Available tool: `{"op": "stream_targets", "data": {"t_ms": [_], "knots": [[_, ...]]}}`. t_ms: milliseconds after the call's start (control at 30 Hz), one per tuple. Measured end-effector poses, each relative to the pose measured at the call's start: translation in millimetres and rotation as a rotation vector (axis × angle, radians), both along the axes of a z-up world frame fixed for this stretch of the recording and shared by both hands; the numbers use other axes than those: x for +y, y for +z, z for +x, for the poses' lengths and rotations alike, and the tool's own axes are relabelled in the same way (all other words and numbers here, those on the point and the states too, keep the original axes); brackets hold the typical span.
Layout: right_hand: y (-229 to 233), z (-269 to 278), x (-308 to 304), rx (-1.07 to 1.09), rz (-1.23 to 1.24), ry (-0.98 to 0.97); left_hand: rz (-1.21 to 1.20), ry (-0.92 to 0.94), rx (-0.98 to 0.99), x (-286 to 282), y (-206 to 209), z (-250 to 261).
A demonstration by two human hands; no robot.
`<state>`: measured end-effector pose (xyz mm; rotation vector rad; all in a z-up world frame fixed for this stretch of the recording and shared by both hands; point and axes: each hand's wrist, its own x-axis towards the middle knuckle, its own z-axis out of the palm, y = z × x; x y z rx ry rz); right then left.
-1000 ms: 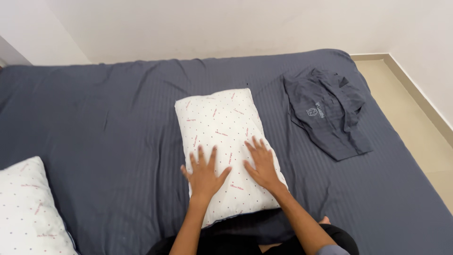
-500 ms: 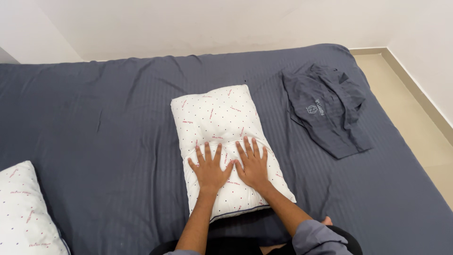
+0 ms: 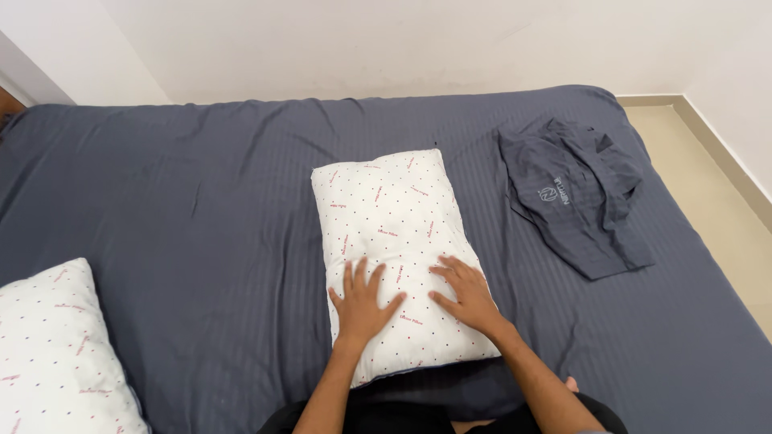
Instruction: The person inserts a pillow into a dark blue pillowcase on a bed, smoothing and adjusting the fabric to fit. They then place the finished pillow aside and begin handling a second pillow with a white dotted cover.
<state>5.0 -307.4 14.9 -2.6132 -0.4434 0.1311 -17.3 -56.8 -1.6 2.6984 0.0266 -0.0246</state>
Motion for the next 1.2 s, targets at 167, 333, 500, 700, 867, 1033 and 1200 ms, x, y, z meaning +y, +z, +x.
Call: {"op": "stream_targets", "data": {"t_ms": [167,333,500,700,867,1033,1200], "knots": [[3.3,25.9,-0.7,0.018,0.200,-0.288,-0.280,0.385,-0.156,28.9,2.1,26.8],[9.3,41.6,5.3,0.336,0.399,-0.565,-0.957,0.569,0.035,32.5,11.9,43.1],[29.5,36.4,-10.2,0.247,0.309,-0.489,-0.779,0.338,-0.168,26.5,39.1,28.9],[37.3,17.9,-16.4,-0.150,-0.003,-0.360,-0.277,0.331,0.136,27.9,43.1,23.8],[24.2,4.5,24.1,-0.278,0.176,0.177,-0.147,0.025,-0.560,14.8,21.9,16.7],[13.8,-1.6,43.9,-0.204,-0.072,0.101,-0.143,-0.179,-0.495,0.1,12.8,17.5],[13.1,5.6,47.4,-0.234,-0.118,0.070,-0.123,-0.135,-0.470,1.1,13.9,21.4]]}}
